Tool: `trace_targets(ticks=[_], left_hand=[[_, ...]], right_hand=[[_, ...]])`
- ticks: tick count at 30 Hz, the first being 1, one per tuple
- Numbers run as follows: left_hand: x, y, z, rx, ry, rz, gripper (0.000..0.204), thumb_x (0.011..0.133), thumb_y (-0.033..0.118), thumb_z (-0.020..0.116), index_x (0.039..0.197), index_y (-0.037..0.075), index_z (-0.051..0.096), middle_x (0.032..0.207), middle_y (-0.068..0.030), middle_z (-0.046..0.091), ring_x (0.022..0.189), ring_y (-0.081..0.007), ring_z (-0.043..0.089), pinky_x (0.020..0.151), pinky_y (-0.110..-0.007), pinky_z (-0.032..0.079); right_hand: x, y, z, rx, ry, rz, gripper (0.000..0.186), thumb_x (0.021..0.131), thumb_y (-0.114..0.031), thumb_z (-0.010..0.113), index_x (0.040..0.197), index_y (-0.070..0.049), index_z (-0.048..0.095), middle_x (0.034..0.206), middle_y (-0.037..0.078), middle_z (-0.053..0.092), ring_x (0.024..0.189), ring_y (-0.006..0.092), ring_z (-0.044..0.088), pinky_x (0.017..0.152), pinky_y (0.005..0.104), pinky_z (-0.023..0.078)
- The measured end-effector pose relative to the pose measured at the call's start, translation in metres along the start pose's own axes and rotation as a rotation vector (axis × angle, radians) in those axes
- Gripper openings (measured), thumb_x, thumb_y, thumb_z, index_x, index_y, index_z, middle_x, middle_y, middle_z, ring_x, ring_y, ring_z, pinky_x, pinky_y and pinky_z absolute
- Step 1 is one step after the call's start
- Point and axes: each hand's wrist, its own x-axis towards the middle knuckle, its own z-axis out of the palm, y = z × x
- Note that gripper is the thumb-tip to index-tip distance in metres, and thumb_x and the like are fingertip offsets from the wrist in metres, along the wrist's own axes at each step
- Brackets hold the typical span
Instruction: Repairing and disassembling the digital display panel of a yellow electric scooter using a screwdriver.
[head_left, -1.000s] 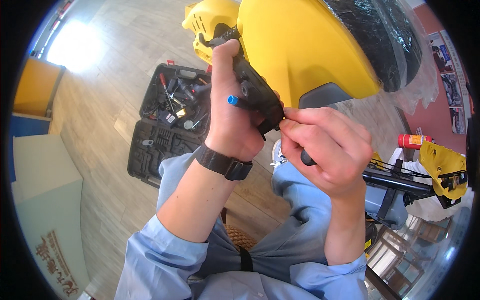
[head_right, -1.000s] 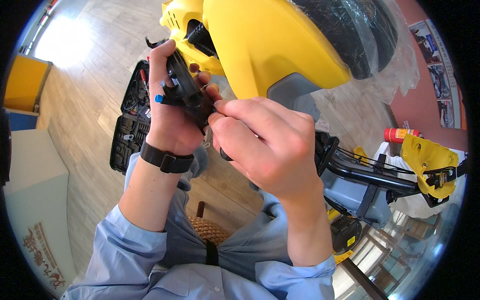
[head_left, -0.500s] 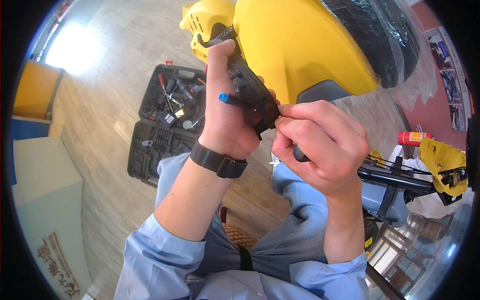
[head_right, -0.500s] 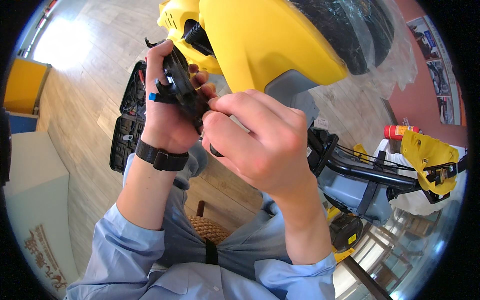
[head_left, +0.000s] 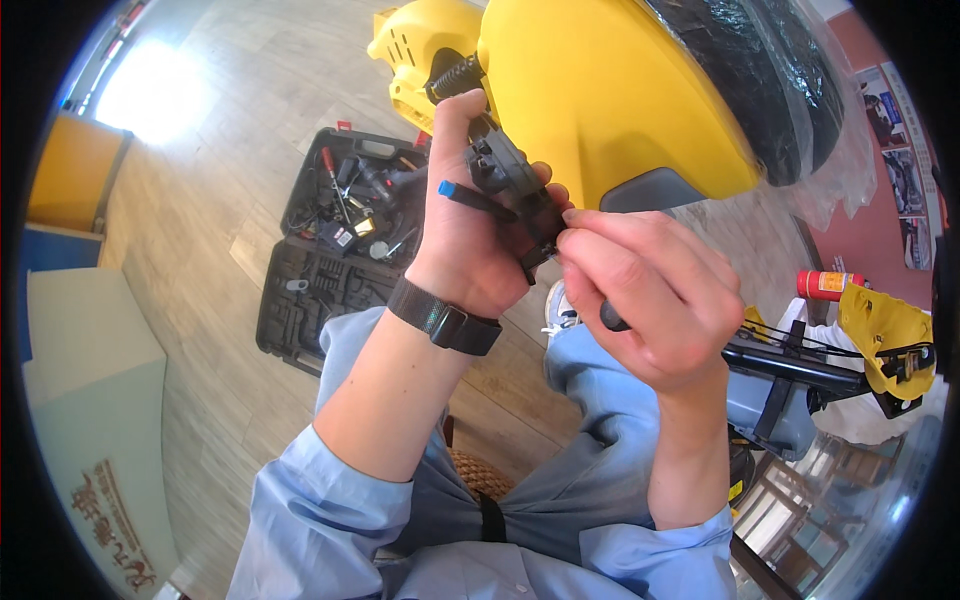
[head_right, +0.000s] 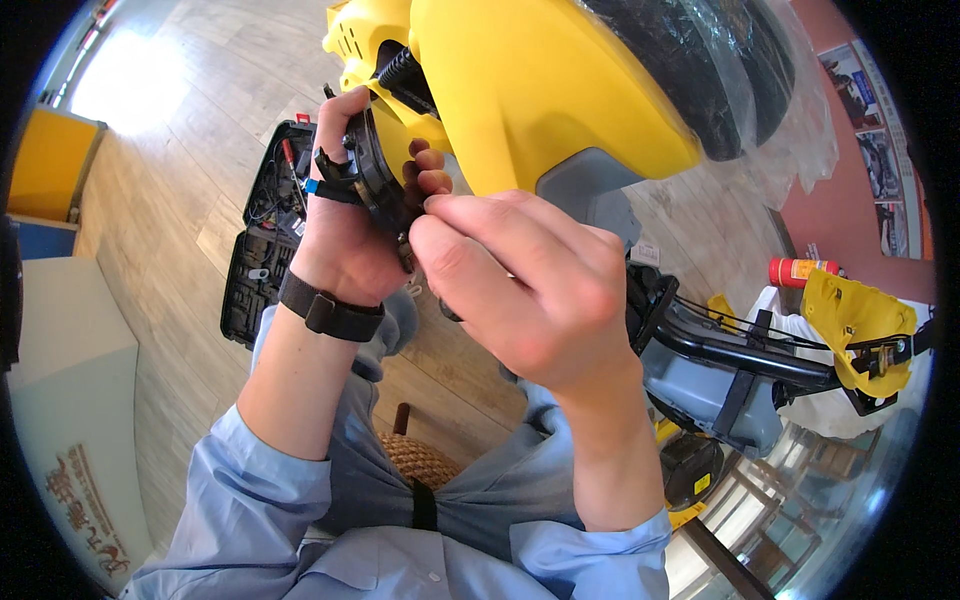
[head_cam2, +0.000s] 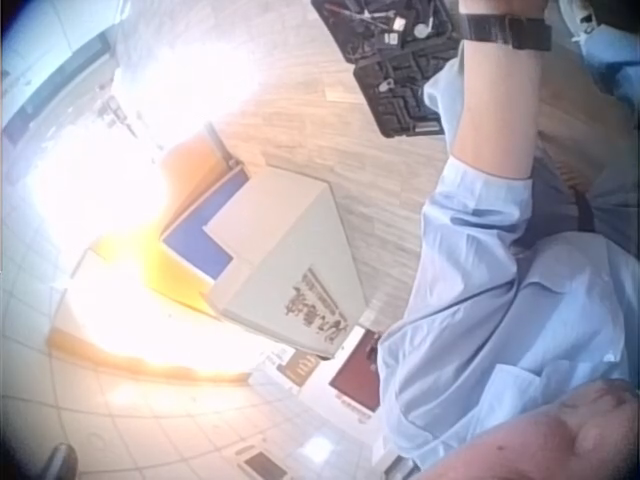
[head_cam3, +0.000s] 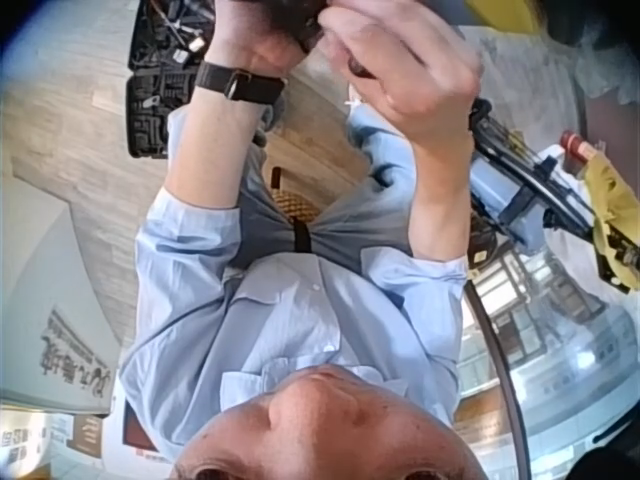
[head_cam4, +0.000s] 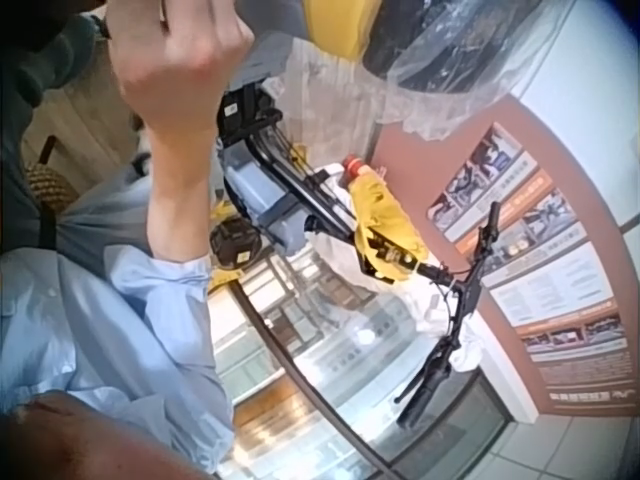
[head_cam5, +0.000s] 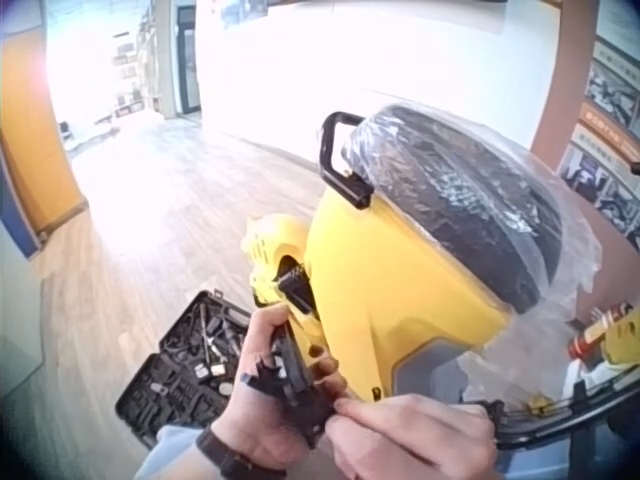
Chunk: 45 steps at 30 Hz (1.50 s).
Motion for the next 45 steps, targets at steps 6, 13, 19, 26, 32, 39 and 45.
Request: trace_targets(ticks=[6, 13, 19, 26, 32, 39, 45], left_hand=[[-0.009, 0.011, 0.005, -0.012, -0.195, 0.007, 0.060, 0.087, 0.062, 0.062, 0.105, 0.006, 0.059, 0.088, -0.0091, 0.062, 0.071, -0.0247, 0.064, 0.069, -0.041, 0.055], [-0.020, 0.026, 0.004, -0.140, -0.532, 0.029, 0.075, 0.089, 0.065, 0.054, 0.130, 0.002, 0.053, 0.096, -0.0112, 0.063, 0.073, -0.0270, 0.064, 0.066, -0.042, 0.056], [-0.039, 0.036, -0.011, -0.306, -0.585, 0.105, 0.063, 0.088, 0.065, 0.060, 0.121, 0.011, 0.055, 0.085, -0.0067, 0.062, 0.056, -0.0228, 0.061, 0.055, -0.039, 0.053], [-0.040, 0.037, -0.012, -0.358, -0.626, 0.391, 0.064, 0.097, 0.041, 0.067, 0.141, 0.001, 0.044, 0.125, -0.0138, 0.062, 0.118, -0.0175, 0.057, 0.101, -0.027, 0.043], [-0.051, 0.038, -0.012, -0.214, -0.256, 0.463, 0.076, 0.089, 0.042, 0.074, 0.141, -0.003, 0.041, 0.131, -0.0223, 0.059, 0.120, -0.0287, 0.057, 0.102, -0.038, 0.045], [-0.077, 0.086, -0.044, -0.116, -0.021, 0.630, 0.079, 0.083, 0.040, 0.077, 0.137, -0.004, 0.041, 0.124, -0.0260, 0.059, 0.116, -0.0353, 0.058, 0.099, -0.041, 0.045], [-0.084, 0.112, -0.063, -0.106, 0.096, 0.711, 0.082, 0.078, 0.039, 0.080, 0.134, -0.006, 0.041, 0.119, -0.0292, 0.059, 0.113, -0.0409, 0.058, 0.097, -0.044, 0.046]], right_hand=[[0.002, -0.007, -0.009, 0.134, 0.166, 0.405, 0.011, 0.082, 0.002, 0.073, 0.091, -0.002, 0.067, 0.084, 0.006, 0.068, 0.066, 0.0129, 0.063, 0.058, 0.0243, 0.049], [-0.003, 0.015, -0.018, 0.591, 0.169, 1.057, 0.013, 0.094, -0.017, 0.060, 0.091, -0.005, 0.056, 0.074, -0.004, 0.047, 0.066, 0.0045, 0.041, 0.058, 0.0200, 0.029], [-0.044, 0.042, 0.074, 0.129, -0.242, 0.931, 0.023, 0.096, -0.027, 0.064, 0.098, -0.004, 0.065, 0.076, 0.000, 0.054, 0.071, 0.0125, 0.055, 0.065, 0.0280, 0.044], [-0.076, 0.032, 0.300, 0.266, -0.924, 0.650, 0.025, 0.091, -0.026, 0.069, 0.092, -0.001, 0.071, 0.082, 0.022, 0.070, 0.075, 0.0365, 0.069, 0.070, 0.0424, 0.054], [-0.107, -0.022, 0.493, 0.453, -1.057, 0.511, 0.018, 0.084, -0.022, 0.071, 0.089, -0.005, 0.072, 0.079, 0.019, 0.072, 0.077, 0.0346, 0.072, 0.073, 0.0418, 0.056], [-0.148, -0.046, 0.568, 0.417, -1.054, 0.313, 0.014, 0.085, -0.016, 0.072, 0.093, -0.007, 0.065, 0.129, 0.013, 0.065, 0.103, 0.0379, 0.068, 0.085, 0.0490, 0.055], [-0.146, -0.053, 0.593, 0.383, -1.205, 0.074, 0.015, 0.090, -0.012, 0.067, 0.099, -0.009, 0.056, 0.153, 0.005, 0.050, 0.103, 0.0384, 0.068, 0.084, 0.0514, 0.055]])
